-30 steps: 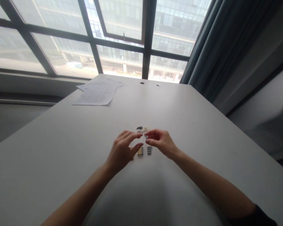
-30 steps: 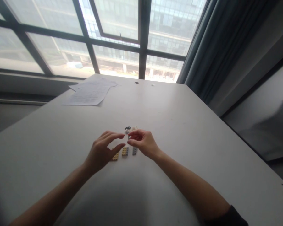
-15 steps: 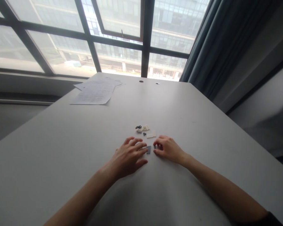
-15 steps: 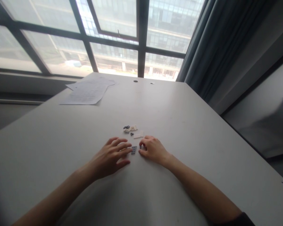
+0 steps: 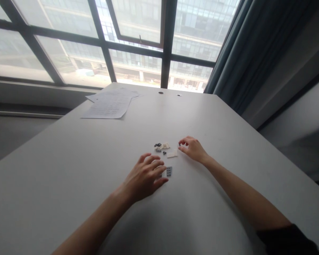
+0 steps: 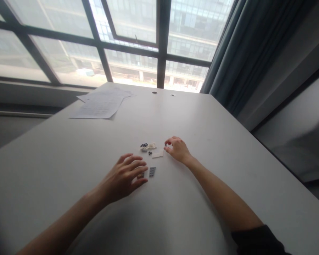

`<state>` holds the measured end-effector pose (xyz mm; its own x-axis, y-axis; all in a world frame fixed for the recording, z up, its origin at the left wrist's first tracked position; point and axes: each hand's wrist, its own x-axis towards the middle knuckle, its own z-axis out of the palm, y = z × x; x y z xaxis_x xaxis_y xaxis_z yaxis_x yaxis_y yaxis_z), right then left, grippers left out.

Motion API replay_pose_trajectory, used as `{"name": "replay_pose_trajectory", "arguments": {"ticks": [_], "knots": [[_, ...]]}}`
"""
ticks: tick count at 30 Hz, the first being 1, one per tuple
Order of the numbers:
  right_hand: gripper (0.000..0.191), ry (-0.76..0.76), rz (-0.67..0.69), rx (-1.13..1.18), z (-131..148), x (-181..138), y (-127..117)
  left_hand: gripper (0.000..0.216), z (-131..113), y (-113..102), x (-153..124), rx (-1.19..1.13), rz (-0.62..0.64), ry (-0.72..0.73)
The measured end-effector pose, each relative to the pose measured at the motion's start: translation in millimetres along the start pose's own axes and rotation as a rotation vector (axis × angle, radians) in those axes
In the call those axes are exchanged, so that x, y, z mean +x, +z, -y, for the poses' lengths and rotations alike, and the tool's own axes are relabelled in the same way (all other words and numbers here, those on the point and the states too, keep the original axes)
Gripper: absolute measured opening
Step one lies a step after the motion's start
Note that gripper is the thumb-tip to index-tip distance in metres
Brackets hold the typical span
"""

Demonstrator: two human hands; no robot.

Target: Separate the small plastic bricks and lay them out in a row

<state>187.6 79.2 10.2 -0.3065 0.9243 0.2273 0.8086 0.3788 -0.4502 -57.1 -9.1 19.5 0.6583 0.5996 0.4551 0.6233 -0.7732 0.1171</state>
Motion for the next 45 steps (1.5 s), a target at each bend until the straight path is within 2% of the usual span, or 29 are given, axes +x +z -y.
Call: {"name": "replay_pose_trajectory", "arguments": {"ticks": [4,8,10,14,25,28,31,33,36,45], "knots": [[0.015,0.010,0.097,0.003,-3,27,10,0.014,6,-7,0,0.062,-0.120,-0.032],[0.024,0.011,0.074,0.005,9,33,18,0.011,15,-11,-3,0.129,-0.217,-0.077],[0.028,-0.053,0.086,0.000,20,33,22,0.010,19,-13,-4,0.139,-0.241,-0.109],[0.021,-0.185,0.142,-0.081,37,32,29,0.008,24,-14,-6,0.145,-0.248,-0.147],[0.021,-0.085,0.113,-0.057,13,32,22,0.010,31,-13,-7,0.143,-0.262,-0.200],[0.021,-0.035,0.082,-0.073,17,33,24,0.010,31,-12,-7,0.138,-0.259,-0.205],[0.034,0.004,0.048,-0.115,28,33,29,0.010,30,-12,-7,0.134,-0.245,-0.197],[0.037,0.010,0.038,-0.176,36,33,33,0.010,29,-13,-7,0.136,-0.229,-0.182],[0.027,0.009,0.041,-0.225,43,34,37,0.011,28,-16,-6,0.142,-0.226,-0.183],[0.016,-0.035,0.096,-0.056,32,36,39,0.010,38,-18,-9,0.153,-0.294,-0.246]]}}
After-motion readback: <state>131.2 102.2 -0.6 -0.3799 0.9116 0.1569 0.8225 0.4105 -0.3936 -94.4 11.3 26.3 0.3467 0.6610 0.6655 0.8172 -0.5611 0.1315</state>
